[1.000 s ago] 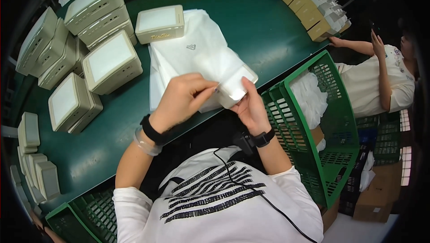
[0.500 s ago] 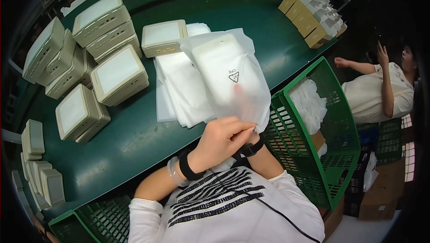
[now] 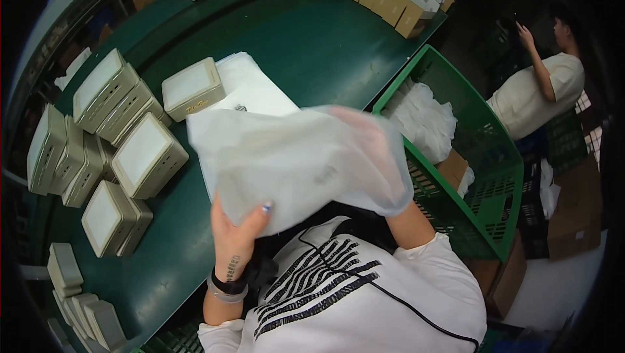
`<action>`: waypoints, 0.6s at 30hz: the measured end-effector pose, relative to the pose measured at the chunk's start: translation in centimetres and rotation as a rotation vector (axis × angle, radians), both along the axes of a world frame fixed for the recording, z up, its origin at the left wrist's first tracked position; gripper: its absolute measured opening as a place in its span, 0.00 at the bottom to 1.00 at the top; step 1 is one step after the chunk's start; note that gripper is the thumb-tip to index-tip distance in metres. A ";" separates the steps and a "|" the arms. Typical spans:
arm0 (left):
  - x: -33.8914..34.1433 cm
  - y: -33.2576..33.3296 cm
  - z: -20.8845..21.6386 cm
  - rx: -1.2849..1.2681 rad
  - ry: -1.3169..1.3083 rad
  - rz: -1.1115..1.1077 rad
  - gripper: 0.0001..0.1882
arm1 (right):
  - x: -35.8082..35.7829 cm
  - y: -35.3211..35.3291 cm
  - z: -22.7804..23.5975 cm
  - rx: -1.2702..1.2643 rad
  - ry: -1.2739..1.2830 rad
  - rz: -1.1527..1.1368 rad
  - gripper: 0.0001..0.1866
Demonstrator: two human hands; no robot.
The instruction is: The person fits a plastic cover onto a device, moves it to a stack, and then slides a device into a plastic bag before placing it into a green crate.
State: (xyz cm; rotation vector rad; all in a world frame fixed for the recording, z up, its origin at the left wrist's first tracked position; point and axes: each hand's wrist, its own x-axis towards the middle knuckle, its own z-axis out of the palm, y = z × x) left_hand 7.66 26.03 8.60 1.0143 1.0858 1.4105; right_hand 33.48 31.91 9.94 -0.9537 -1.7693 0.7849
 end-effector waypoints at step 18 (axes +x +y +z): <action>6.9 6.3 1.5 0.723 0.556 -0.923 0.39 | 6.4 -4.8 5.9 -0.117 -0.631 0.258 0.40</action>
